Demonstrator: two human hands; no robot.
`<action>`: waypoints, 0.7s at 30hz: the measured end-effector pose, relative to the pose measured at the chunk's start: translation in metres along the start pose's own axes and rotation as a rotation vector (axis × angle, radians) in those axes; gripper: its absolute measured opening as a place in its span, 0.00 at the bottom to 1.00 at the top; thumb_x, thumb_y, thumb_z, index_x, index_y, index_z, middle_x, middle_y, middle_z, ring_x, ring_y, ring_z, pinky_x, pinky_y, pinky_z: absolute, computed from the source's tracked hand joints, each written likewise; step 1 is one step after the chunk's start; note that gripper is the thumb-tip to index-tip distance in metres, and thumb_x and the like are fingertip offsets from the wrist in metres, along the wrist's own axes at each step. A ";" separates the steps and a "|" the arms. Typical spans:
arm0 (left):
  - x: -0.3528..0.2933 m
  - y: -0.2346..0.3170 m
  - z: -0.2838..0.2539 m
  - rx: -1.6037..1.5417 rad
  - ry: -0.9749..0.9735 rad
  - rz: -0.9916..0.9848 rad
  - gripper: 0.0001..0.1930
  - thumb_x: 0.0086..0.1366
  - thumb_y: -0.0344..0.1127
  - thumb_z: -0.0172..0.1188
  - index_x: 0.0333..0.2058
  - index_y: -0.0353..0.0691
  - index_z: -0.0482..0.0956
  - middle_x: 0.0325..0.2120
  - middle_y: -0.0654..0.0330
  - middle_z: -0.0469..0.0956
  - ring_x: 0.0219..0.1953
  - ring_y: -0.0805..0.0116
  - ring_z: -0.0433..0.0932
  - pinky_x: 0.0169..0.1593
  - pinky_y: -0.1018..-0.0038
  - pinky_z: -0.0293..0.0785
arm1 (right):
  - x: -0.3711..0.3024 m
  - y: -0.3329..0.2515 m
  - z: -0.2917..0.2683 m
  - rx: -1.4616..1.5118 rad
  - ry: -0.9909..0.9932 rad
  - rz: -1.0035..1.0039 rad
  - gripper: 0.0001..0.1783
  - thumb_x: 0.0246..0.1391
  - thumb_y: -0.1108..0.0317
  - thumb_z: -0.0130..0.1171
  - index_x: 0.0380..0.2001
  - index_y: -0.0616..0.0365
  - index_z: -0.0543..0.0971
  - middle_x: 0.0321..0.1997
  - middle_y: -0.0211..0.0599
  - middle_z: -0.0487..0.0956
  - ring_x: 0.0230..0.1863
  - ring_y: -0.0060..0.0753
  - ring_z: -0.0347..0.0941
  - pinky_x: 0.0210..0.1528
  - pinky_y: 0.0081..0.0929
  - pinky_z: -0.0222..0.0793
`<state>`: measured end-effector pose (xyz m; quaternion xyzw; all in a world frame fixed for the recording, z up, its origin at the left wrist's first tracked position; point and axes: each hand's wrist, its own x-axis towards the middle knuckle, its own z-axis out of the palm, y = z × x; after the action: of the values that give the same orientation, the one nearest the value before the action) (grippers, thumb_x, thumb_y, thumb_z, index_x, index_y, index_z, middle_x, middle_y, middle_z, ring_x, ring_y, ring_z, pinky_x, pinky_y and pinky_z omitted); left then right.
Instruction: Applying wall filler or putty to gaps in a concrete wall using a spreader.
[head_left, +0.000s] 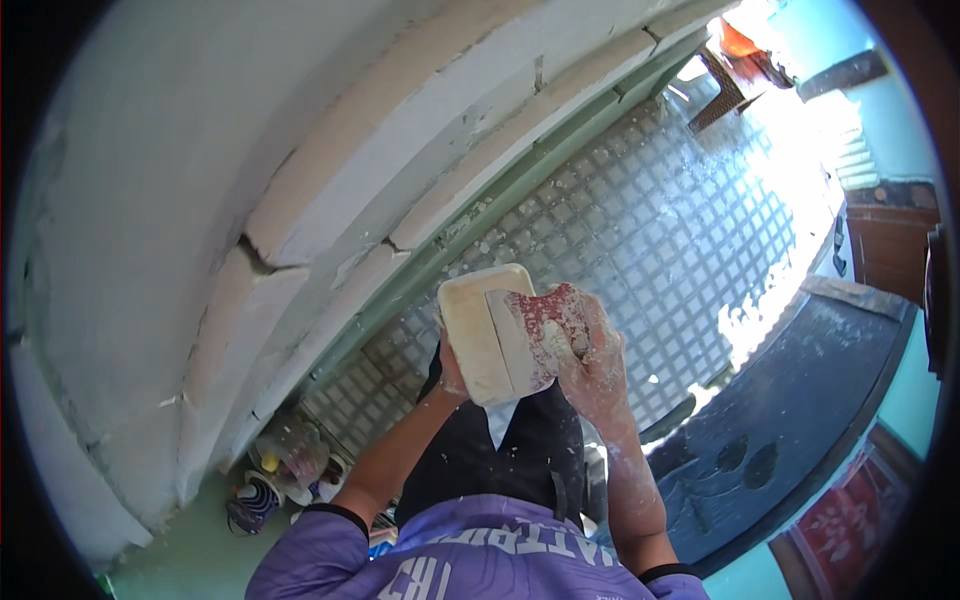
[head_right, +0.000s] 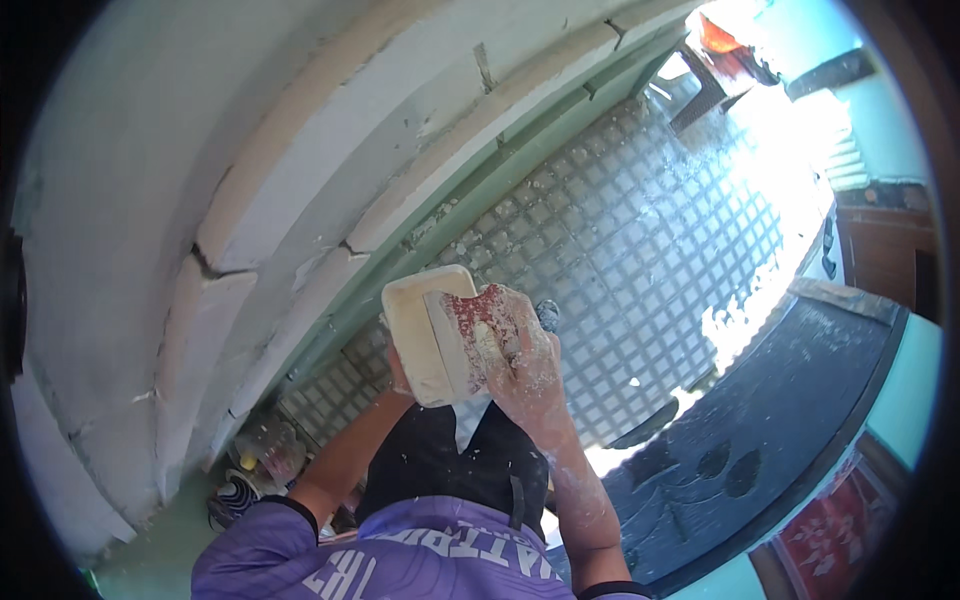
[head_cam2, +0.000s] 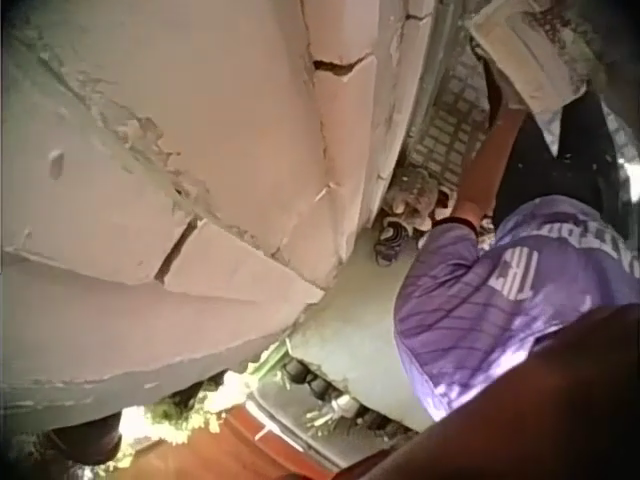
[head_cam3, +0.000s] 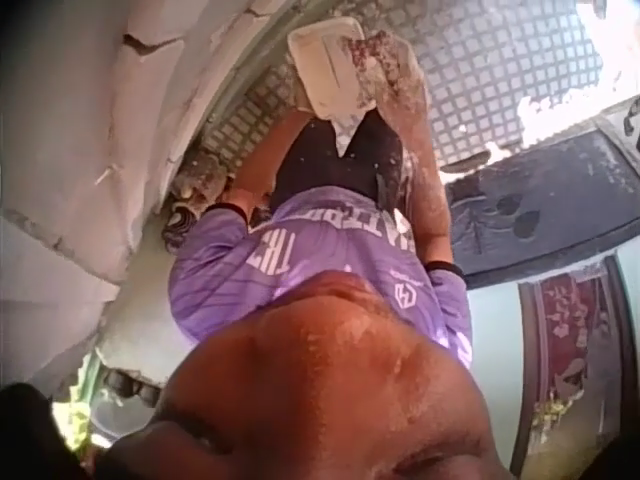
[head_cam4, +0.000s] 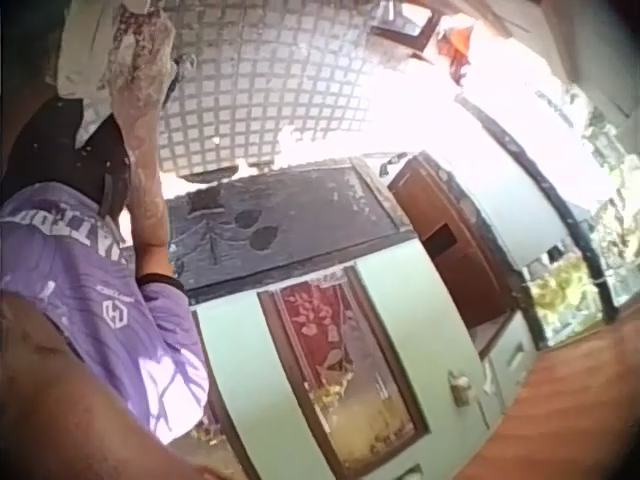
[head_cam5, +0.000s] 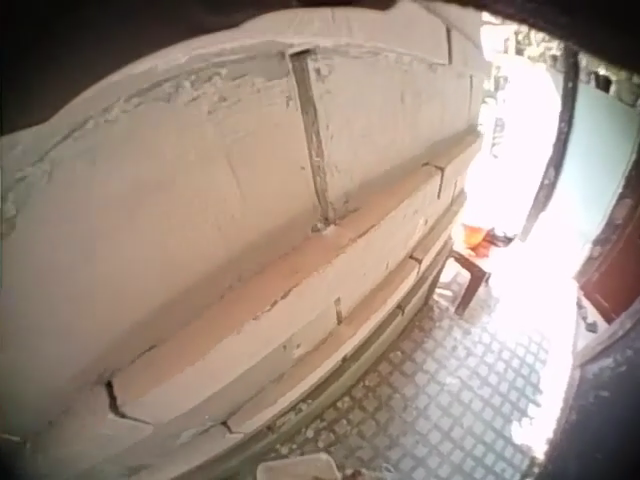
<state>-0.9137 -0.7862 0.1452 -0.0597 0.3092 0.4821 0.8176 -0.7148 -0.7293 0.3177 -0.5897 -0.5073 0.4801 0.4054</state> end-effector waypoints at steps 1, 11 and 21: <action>-0.001 -0.006 -0.004 -0.017 0.007 0.021 0.42 0.64 0.72 0.36 0.66 0.47 0.57 0.59 0.55 0.68 0.59 0.53 0.69 0.62 0.54 0.66 | -0.004 -0.010 -0.005 -0.030 -0.069 0.014 0.21 0.52 0.77 0.55 0.52 0.67 0.71 0.40 0.48 0.80 0.43 0.44 0.80 0.48 0.30 0.71; -0.025 -0.034 0.112 0.036 -0.077 0.112 0.43 0.64 0.73 0.34 0.64 0.43 0.61 0.58 0.54 0.70 0.58 0.56 0.71 0.62 0.58 0.66 | -0.050 -0.074 -0.028 -0.146 -0.089 -0.090 0.22 0.53 0.76 0.54 0.53 0.67 0.70 0.43 0.52 0.80 0.47 0.48 0.79 0.50 0.34 0.71; -0.048 -0.047 0.154 -0.206 -0.320 0.163 0.47 0.61 0.77 0.30 0.66 0.43 0.57 0.61 0.52 0.66 0.60 0.52 0.68 0.64 0.54 0.63 | -0.067 -0.084 -0.043 0.087 -0.002 -0.156 0.18 0.56 0.75 0.56 0.50 0.66 0.72 0.39 0.42 0.80 0.41 0.27 0.76 0.44 0.27 0.72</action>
<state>-0.8223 -0.7865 0.2864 -0.0403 0.1280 0.5792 0.8040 -0.6916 -0.7816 0.4178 -0.5297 -0.5309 0.4692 0.4662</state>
